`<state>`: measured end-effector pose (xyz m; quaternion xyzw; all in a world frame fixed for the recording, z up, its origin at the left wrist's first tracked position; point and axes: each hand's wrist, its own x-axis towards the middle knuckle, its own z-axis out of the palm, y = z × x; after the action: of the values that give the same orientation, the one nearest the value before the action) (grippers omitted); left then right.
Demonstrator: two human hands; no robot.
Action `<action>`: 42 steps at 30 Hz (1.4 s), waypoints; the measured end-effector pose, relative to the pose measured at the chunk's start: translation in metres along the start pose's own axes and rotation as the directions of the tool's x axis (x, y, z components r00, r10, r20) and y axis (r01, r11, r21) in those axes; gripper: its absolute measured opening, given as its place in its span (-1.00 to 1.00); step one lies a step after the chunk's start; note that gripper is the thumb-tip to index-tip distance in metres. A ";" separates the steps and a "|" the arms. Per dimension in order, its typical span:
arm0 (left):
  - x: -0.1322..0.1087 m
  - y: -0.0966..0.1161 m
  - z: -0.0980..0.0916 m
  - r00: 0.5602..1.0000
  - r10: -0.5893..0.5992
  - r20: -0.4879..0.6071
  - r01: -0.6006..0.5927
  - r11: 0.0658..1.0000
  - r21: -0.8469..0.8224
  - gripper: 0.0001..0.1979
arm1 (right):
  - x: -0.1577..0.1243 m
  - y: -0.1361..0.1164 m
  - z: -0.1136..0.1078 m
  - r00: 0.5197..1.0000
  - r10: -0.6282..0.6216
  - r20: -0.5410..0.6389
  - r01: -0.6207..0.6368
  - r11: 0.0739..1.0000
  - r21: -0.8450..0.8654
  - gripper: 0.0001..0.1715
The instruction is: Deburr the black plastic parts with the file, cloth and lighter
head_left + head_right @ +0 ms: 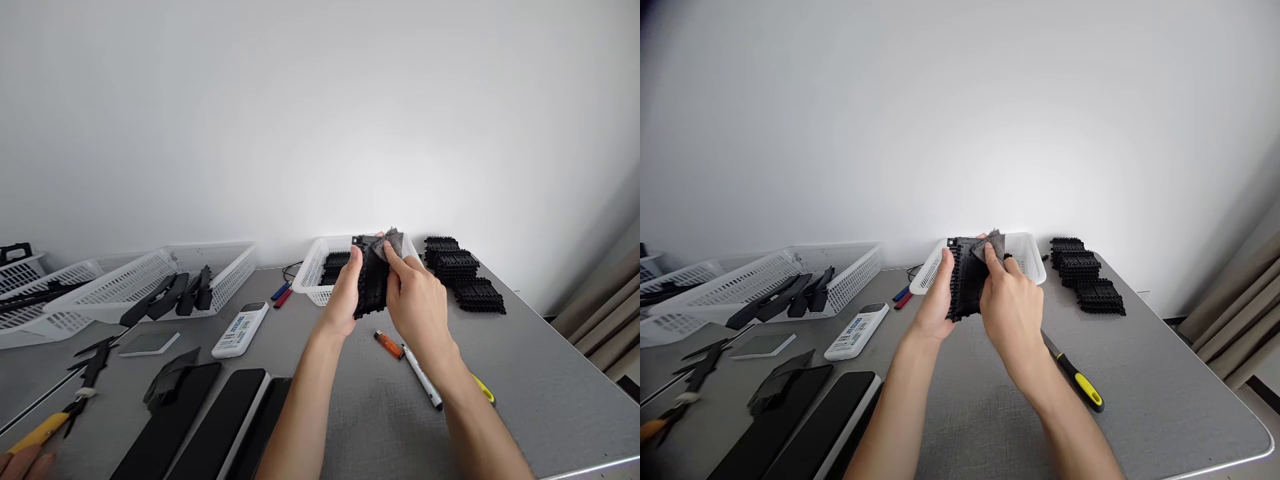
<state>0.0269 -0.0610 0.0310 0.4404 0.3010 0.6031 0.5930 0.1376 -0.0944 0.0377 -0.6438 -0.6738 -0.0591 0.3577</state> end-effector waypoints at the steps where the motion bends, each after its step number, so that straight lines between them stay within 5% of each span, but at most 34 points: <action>1: 0.001 0.001 0.000 0.999 -0.013 0.041 0.013 1.000 0.002 -0.52 | -0.001 -0.001 -0.001 0.999 0.003 0.036 -0.004 1.000 0.008 -0.40; 3: 0.004 0.003 -0.002 0.995 -0.028 0.091 0.029 0.999 -0.017 -0.48 | -0.003 -0.004 -0.002 0.994 -0.011 0.104 0.006 0.999 0.052 -0.38; 9: 0.017 0.007 -0.011 0.990 0.112 -0.091 -0.125 0.981 -0.148 -0.41 | -0.009 -0.009 -0.002 0.971 -0.057 0.233 0.027 0.991 0.132 -0.46; 13: 0.023 0.008 -0.016 0.994 0.067 -0.090 -0.083 0.978 -0.189 -0.40 | -0.007 -0.006 -0.007 0.973 -0.009 0.232 -0.031 0.985 0.167 -0.57; 18: 0.029 0.014 -0.028 0.977 0.098 -0.188 -0.142 0.960 -0.240 -0.47 | -0.008 0.005 -0.024 0.998 -0.026 0.055 0.001 0.908 0.419 -0.59; 22: 0.027 0.013 -0.028 0.993 0.057 -0.104 -0.077 0.975 -0.206 -0.44 | -0.006 0.008 -0.021 0.992 -0.062 -0.110 0.113 0.831 0.544 -0.54; 26: 0.021 0.000 -0.026 0.995 -0.080 0.060 0.087 0.989 -0.119 -0.42 | -0.001 0.004 -0.006 0.987 -0.136 -0.088 0.161 0.898 0.411 -0.51; 31: 0.018 -0.010 -0.022 0.996 -0.081 0.040 0.085 0.989 -0.117 -0.48 | 0.002 -0.001 0.003 0.996 -0.049 0.071 0.047 0.999 0.025 -0.42; 39: 0.023 0.005 -0.014 0.993 0.090 -0.073 -0.102 0.981 -0.168 -0.47 | -0.011 -0.007 -0.010 0.958 -0.119 0.259 0.112 0.993 0.042 -0.57; 42: 0.023 0.006 -0.015 0.994 0.074 -0.082 -0.087 0.983 -0.162 -0.47 | -0.013 -0.006 -0.012 0.962 -0.105 0.252 0.092 0.994 0.062 -0.60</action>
<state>0.0130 -0.0372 0.0335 0.3782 0.2541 0.6657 0.5909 0.1357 -0.1126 0.0421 -0.6026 -0.7468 0.0232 0.2805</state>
